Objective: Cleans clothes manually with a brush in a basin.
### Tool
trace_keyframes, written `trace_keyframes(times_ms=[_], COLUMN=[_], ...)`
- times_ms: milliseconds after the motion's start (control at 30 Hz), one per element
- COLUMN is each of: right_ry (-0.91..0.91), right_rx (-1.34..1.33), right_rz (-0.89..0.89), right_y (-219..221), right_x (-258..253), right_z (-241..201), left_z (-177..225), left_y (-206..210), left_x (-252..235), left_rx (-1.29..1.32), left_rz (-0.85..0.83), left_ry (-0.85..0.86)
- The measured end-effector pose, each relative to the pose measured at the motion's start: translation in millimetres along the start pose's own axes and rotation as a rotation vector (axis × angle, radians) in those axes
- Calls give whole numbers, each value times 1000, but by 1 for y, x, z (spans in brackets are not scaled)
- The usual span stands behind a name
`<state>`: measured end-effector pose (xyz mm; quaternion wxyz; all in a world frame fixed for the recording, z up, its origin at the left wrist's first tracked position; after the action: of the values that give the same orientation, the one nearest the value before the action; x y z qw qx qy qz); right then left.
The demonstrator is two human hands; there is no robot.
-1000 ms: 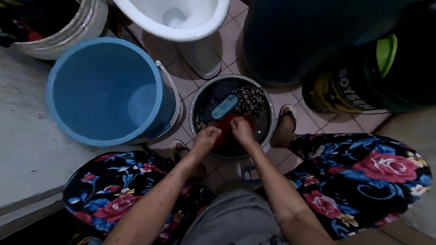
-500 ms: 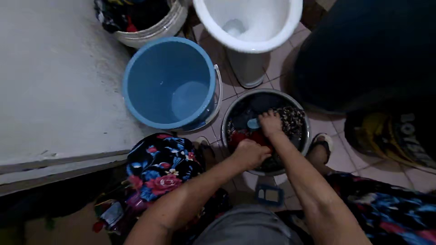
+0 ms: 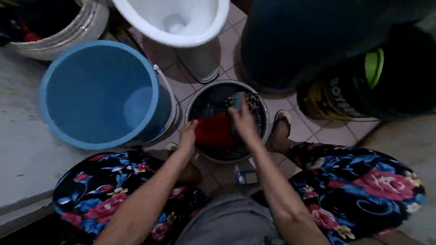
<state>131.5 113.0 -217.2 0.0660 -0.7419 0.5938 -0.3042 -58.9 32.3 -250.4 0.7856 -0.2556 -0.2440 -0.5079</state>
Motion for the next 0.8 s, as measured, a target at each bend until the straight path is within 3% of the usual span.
trace_keyframes(times_ms=[67,133,167,267,367,433,533,600,667,800], right_ry=[-112,-306,-302,78,433,339,-84,-206,-69,246], right_rx=[62,147,229,430,370,276,106,32,140,414], right_rz=[-111,-37,-36,-78,11,67,0,-66,-169,-182], right_y=[62,106,111,69,24,34,96,131,136,82], right_x=[34,47,42,12,9,17,36,41,30,14], right_z=[-24,-21,-5,84,150,120,17,-11,22,111], left_z=[6,15,17,22,22,16,13,18,25,37], left_y=[-5,-10,-15,-33,-49,-48,-35,-30,-32,-22], left_x=[2,7,8,5,-3,-5,0,6,13,19], left_rx=[34,59,103,314,391,340,234,215,246,154], left_rz=[31,67,109,202,283,274,201,174,185,67], left_ry=[19,68,84,96,120,111,85,99,133,218])
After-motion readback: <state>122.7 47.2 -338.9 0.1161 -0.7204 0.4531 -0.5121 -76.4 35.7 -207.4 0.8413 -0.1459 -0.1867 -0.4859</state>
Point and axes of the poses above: each hand's wrist, its own x-axis away from the middle knuckle, its own y-axis out of the palm, z = x × y, the point moved 6 cm from there along -x, towards the middle knuckle, and after that the axes turned 1 degree about y, right-handed, at the moved point
